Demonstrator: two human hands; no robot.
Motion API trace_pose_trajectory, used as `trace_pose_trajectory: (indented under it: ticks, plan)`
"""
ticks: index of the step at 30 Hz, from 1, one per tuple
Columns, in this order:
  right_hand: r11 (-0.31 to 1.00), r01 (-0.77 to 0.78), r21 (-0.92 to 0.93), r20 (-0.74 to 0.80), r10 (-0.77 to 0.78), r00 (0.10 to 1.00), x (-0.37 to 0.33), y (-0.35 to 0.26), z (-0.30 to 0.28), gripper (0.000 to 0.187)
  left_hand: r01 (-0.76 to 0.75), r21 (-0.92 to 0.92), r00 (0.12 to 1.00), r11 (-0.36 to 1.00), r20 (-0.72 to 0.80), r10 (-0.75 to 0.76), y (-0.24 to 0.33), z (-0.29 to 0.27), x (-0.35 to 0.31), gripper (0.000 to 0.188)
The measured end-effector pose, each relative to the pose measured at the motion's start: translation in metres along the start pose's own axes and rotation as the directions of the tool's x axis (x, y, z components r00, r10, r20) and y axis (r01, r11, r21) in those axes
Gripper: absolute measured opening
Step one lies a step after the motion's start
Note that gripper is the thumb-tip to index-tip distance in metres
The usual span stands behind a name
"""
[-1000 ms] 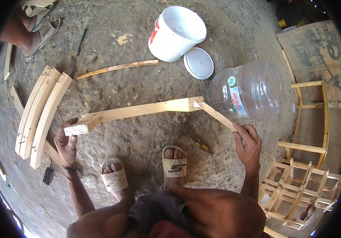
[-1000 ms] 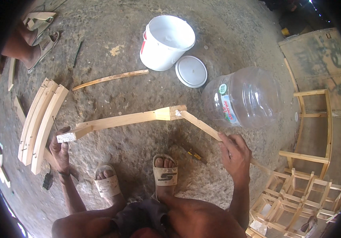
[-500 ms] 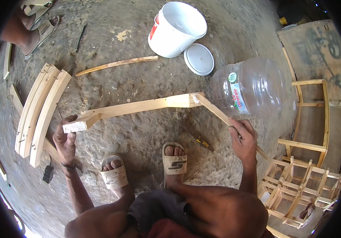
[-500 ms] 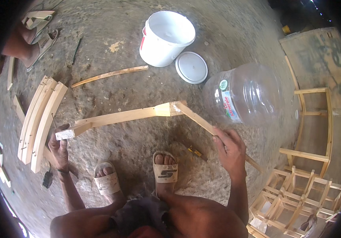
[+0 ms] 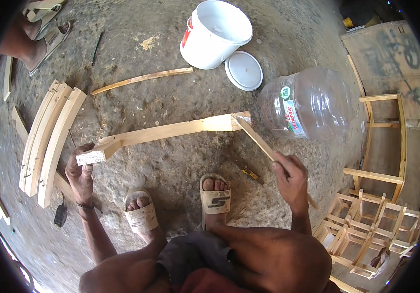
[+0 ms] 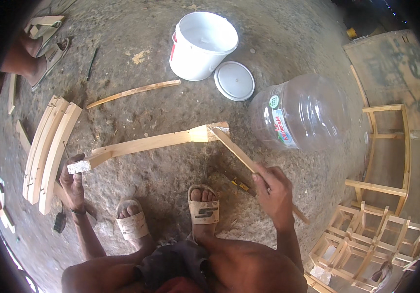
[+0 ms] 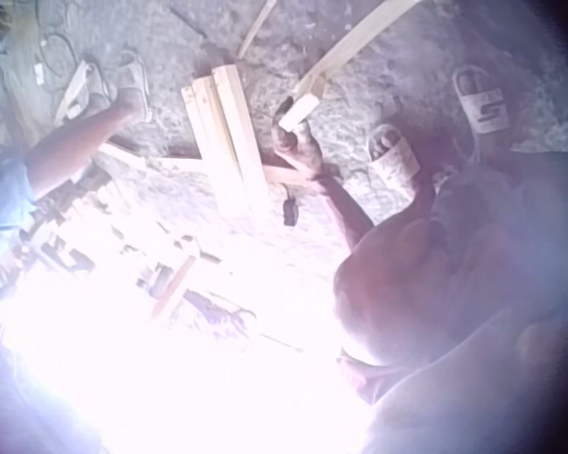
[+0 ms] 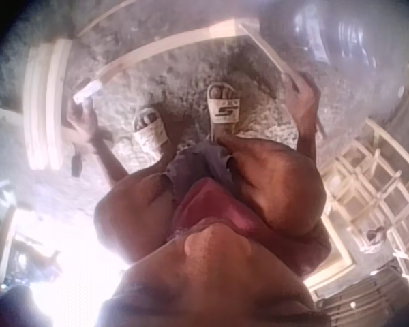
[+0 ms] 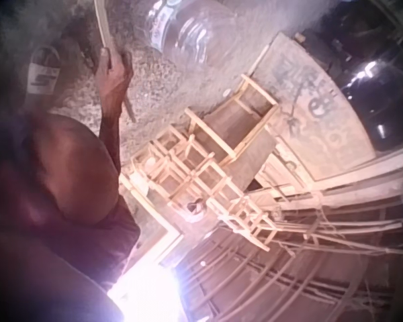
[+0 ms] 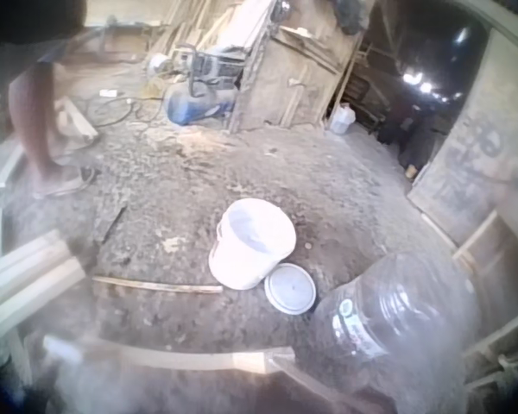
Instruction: The person assembles wooden furniture components by hammering nails into a wooden slat and applying white adhesive using a stick.
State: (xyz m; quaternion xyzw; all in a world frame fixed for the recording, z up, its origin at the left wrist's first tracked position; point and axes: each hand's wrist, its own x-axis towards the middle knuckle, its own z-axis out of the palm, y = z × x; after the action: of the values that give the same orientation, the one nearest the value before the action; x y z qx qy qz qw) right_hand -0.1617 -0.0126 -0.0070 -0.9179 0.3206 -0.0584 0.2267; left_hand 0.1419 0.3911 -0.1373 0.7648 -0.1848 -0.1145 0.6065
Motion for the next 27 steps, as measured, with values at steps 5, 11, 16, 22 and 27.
trace_pose_trajectory:
  ticks: [5, 11, 16, 22, 27]
  plan:
    - [1.000, 0.002, 0.014, -0.005, -0.002, 1.000, -0.019, -0.004, -0.015, 0.029, 0.023, 0.017, 1.000, 1.000, -0.017, -0.022, 0.004, 0.006, 0.000, 0.063]
    - [0.992, -0.003, -0.122, -0.019, 0.001, 1.000, 0.006, -0.025, -0.033, 0.028, -0.018, 0.000, 1.000, 1.000, -0.020, 0.018, -0.001, 0.003, -0.002, 0.060]
    - [0.973, 0.050, -0.226, 0.083, -0.032, 0.996, 0.001, -0.030, -0.042, 0.030, 0.012, 0.022, 0.999, 1.000, -0.036, -0.011, 0.003, 0.007, -0.004, 0.057]
    - [0.981, 0.058, -0.187, 0.092, -0.041, 0.995, 0.009, -0.034, -0.062, 0.030, 0.004, 0.017, 0.999, 1.000, -0.049, -0.004, -0.001, 0.007, -0.005, 0.055]
    - [0.977, 0.080, -0.196, 0.135, -0.054, 0.989, 0.020, -0.021, -0.053, 0.029, 0.016, 0.028, 0.999, 0.999, -0.039, -0.015, -0.001, 0.006, -0.002, 0.054]
